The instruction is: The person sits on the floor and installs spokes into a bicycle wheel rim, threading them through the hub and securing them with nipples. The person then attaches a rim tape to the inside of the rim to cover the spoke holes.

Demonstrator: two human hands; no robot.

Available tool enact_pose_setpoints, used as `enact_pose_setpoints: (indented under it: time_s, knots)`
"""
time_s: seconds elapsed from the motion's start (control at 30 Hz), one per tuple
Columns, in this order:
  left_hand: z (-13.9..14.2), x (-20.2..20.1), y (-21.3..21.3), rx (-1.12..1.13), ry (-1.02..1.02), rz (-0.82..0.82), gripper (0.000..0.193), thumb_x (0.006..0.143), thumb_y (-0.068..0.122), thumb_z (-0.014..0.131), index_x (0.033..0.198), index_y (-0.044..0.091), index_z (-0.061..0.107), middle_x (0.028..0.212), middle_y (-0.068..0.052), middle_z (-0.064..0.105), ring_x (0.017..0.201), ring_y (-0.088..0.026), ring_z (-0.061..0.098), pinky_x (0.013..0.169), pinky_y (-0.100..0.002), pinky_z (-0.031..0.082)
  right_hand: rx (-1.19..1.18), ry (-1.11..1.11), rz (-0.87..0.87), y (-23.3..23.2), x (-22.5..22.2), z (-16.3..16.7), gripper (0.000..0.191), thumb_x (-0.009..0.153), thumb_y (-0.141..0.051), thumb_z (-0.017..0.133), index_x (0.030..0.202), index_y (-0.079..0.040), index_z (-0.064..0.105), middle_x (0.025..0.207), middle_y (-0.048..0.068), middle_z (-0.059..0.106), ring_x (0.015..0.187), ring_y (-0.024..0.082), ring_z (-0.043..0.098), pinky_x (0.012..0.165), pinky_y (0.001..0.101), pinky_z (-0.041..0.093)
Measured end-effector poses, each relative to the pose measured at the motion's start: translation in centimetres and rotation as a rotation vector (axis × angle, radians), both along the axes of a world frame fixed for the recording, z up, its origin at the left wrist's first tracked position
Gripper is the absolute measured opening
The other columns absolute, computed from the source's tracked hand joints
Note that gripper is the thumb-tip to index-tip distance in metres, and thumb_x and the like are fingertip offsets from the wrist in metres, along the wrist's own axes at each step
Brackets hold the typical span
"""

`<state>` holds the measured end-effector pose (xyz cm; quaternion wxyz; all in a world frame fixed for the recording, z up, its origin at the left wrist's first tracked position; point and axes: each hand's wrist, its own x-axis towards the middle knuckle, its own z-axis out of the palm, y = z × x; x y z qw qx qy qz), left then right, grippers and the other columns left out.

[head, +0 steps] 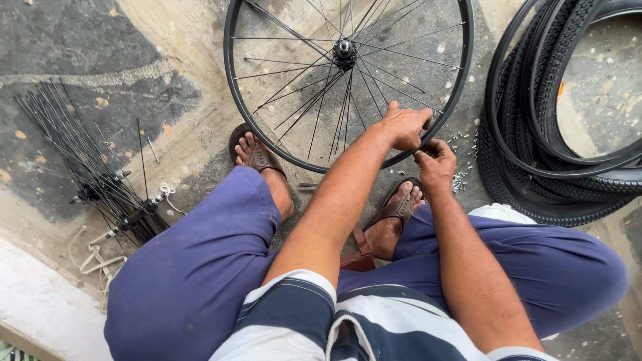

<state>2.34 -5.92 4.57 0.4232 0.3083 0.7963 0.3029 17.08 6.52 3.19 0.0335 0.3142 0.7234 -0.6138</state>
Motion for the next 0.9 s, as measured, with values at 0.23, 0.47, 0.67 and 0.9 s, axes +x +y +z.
enact_pose_setpoints:
  time_s: [0.23,0.47,0.67,0.9]
  knots:
    - [0.8,0.1,0.0,-0.026,0.011,-0.002,0.041,0.079,0.016,0.073,0.119,0.017,0.060,0.106,-0.009,0.075,0.108,-0.027,0.069,0.101,-0.049,0.031,0.019,-0.013,-0.009,0.0,0.0,0.3,0.024,0.085,0.004,0.067,0.109,0.001,0.067,0.095,0.004,0.070,0.080,0.010,0.065,0.072,0.0252,0.056]
    - [1.1,0.0,-0.4,-0.014,0.031,0.009,0.042,0.078,0.014,0.073,0.117,0.018,0.061,0.104,-0.008,0.075,0.107,-0.027,0.069,0.100,-0.048,0.031,0.017,-0.011,-0.016,0.1,-0.3,-0.3,0.022,0.085,0.004,0.066,0.107,0.001,0.066,0.092,0.005,0.070,0.078,0.012,0.065,0.070,0.0258,0.055]
    - [1.9,0.1,-0.3,-0.080,-0.019,-0.019,0.044,0.082,0.011,0.070,0.122,0.024,0.060,0.098,-0.001,0.078,0.099,-0.019,0.072,0.103,-0.045,0.028,0.061,-0.058,-0.011,0.2,-0.1,-0.4,0.019,0.086,0.003,0.067,0.105,0.002,0.066,0.091,0.006,0.069,0.078,0.012,0.065,0.069,0.0270,0.057]
    - [1.6,0.0,-0.7,-0.042,0.045,-0.011,0.042,0.081,0.015,0.074,0.120,0.021,0.061,0.102,-0.004,0.075,0.105,-0.022,0.069,0.101,-0.048,0.028,0.048,-0.030,-0.014,0.1,-0.3,-0.9,0.019,0.086,0.003,0.067,0.105,0.002,0.066,0.092,0.006,0.069,0.078,0.012,0.065,0.069,0.0273,0.057]
